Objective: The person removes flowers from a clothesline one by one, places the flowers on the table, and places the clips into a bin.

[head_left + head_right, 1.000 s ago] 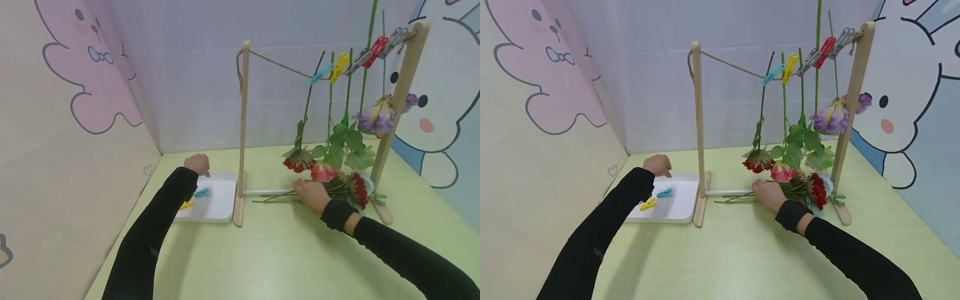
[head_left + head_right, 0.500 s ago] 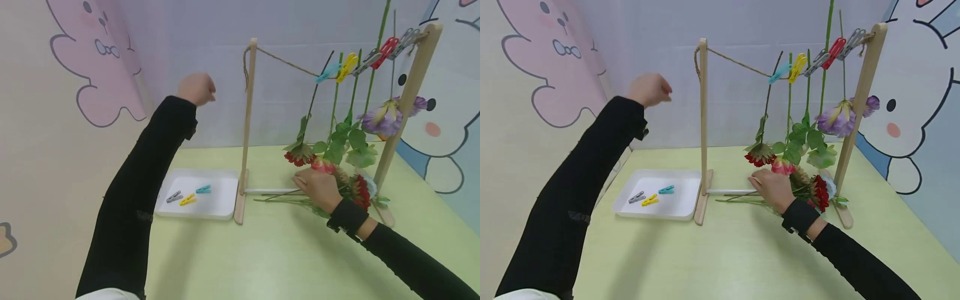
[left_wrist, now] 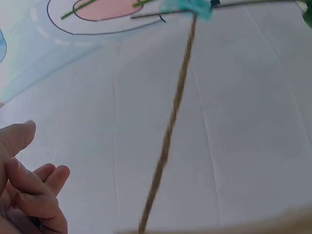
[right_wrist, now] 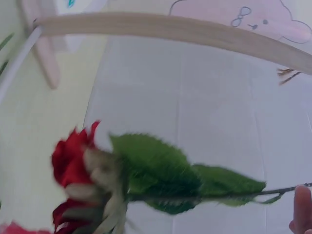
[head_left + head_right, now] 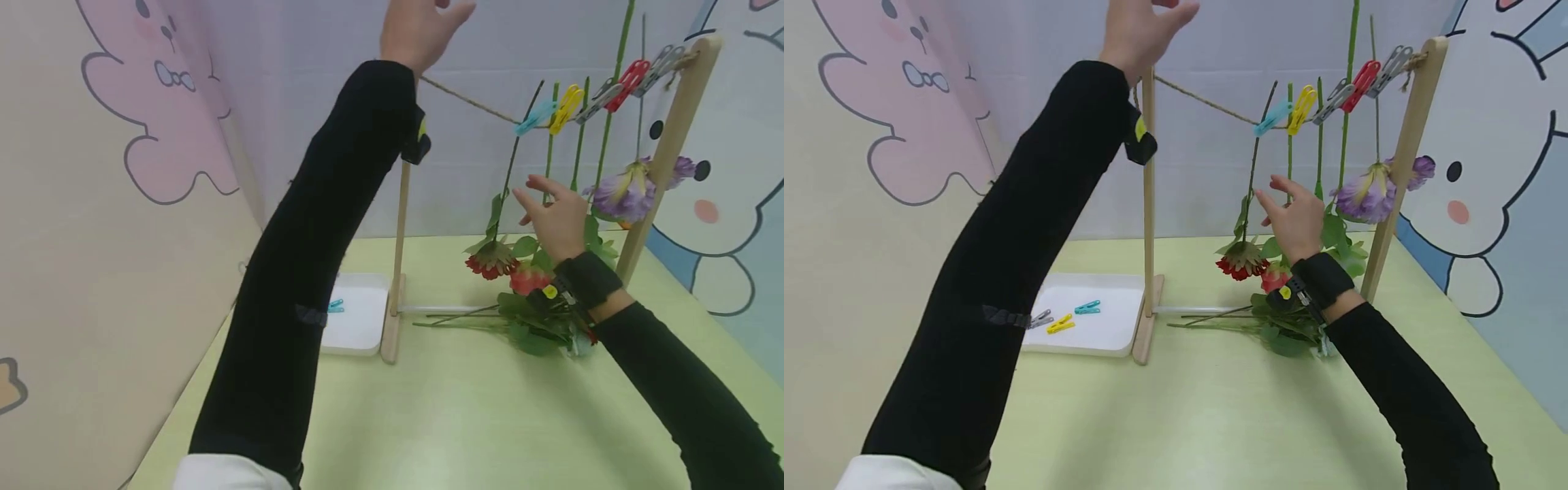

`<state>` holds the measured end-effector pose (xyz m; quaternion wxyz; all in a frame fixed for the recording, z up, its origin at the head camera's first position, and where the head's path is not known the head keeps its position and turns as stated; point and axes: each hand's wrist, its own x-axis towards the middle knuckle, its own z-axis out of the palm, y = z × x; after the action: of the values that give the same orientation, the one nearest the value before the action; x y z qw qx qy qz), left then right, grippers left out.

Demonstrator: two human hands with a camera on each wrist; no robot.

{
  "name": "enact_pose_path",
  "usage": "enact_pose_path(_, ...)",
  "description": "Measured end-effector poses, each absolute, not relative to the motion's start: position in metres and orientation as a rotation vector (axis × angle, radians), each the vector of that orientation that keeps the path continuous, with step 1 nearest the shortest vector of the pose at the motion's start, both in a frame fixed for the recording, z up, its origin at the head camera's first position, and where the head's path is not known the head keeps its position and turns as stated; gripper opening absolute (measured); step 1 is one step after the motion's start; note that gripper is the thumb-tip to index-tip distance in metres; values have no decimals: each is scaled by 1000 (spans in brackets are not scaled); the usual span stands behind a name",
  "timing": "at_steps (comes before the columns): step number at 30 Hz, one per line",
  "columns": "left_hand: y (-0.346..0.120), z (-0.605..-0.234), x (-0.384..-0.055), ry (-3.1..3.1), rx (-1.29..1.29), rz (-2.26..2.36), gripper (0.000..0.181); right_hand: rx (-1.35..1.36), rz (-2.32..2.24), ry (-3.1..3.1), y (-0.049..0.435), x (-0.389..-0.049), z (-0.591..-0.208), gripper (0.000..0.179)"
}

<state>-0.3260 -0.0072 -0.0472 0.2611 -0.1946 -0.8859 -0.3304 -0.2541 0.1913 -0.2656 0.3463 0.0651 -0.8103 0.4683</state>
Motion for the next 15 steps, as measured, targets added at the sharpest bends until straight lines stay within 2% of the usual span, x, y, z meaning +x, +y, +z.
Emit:
enact_pose_path(5, 62, -81, -463, -2450, -738, -1062, 73, 149, 1393, -2143, 175, -258, -253, 47)
enact_pose_path(6, 72, -87, -466, -2494, -737, -1058, 75, 140, 1425, -2144, 172, -259, -252, 48)
enact_pose_path(8, 81, -95, -446, -2583, -752, -1064, 75, 113, 1471, -2152, 167, -261, -250, 49)
enact_pose_path(12, 68, -92, -332, -2774, -654, -1084, 66, 75, 1452, -2192, 161, -268, -249, 48)
enact_pose_path(15, 53, -87, -269, -2835, -615, -1124, 56, 71, 1405, -2214, 158, -273, -250, 43)
